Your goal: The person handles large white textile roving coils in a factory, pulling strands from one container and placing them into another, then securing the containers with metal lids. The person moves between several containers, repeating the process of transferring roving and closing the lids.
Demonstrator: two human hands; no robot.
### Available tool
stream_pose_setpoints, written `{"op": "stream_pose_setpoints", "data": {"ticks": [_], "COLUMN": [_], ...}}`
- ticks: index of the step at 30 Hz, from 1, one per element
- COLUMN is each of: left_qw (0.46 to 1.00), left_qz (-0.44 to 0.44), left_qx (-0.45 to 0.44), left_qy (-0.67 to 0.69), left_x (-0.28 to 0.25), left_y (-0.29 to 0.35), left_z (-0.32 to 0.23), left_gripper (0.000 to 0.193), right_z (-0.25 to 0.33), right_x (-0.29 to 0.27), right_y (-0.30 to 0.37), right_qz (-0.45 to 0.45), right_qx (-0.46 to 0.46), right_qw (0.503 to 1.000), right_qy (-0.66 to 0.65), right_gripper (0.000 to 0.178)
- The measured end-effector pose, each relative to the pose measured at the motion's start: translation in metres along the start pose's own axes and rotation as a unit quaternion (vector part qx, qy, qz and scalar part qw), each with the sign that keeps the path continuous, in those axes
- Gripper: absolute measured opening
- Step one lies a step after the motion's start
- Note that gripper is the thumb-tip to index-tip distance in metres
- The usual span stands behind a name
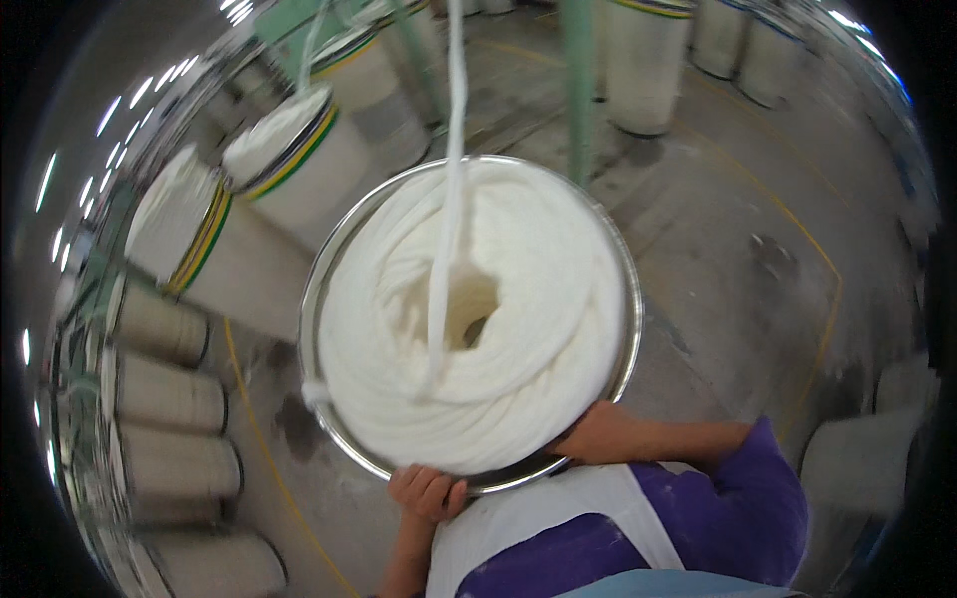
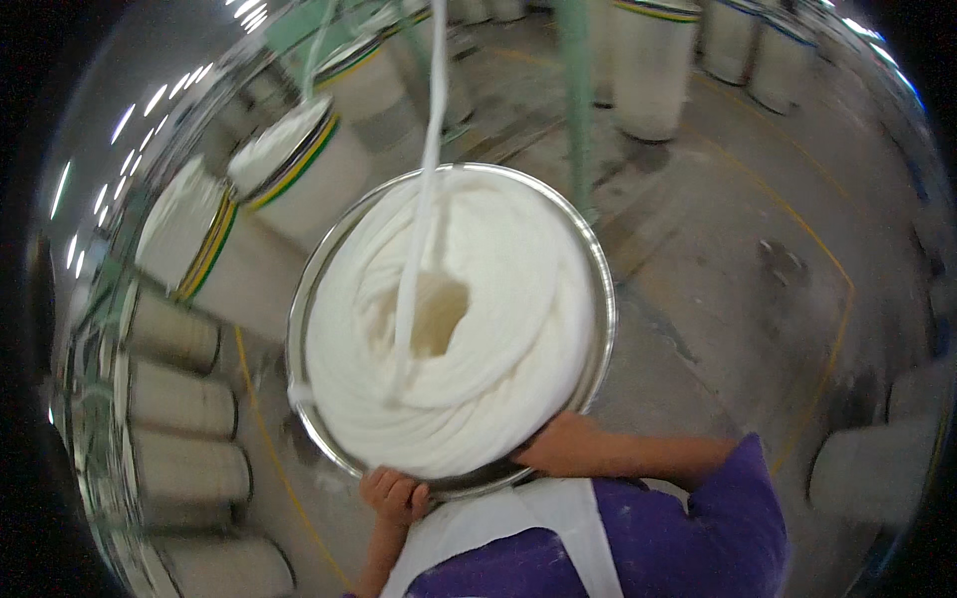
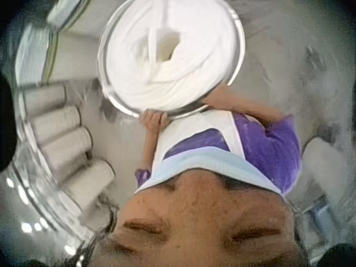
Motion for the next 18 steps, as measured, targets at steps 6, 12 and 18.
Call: {"op": "stream_pose_setpoints", "data": {"ticks": [6,12,18], "left_qw": [1.0,0.997,0.998], "left_qz": [-0.018,-0.063,0.017], "left_qx": [0.021,0.012,0.055], "left_qy": [-0.015,0.031,0.034], "left_x": [0.094,0.195,0.273], "left_y": [-0.089,-0.218,-0.24], "left_z": [0.065,0.145,0.217], "left_gripper": [0.032,0.029,0.04], "right_z": [-0.114,-0.236,-0.328], "right_x": [-0.06,-0.13,-0.178], "right_y": [-0.049,-0.12,-0.194], "right_qz": [-0.051,-0.109,-0.16], "right_qx": [0.007,0.102,0.199], "right_qw": [0.993,0.983,0.953], "right_qy": [0.11,0.104,0.161], "right_gripper": [0.035,0.028,0.03]}}
Point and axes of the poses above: each hand's wrist, its own y-axis away from the middle knuckle, its own x-axis out of the palm, z = x × y, the point moved 3 cm from there along -y, towards the middle knuckle, and after that the axes turned 5 degrees about -y, right-handed, at the moved point
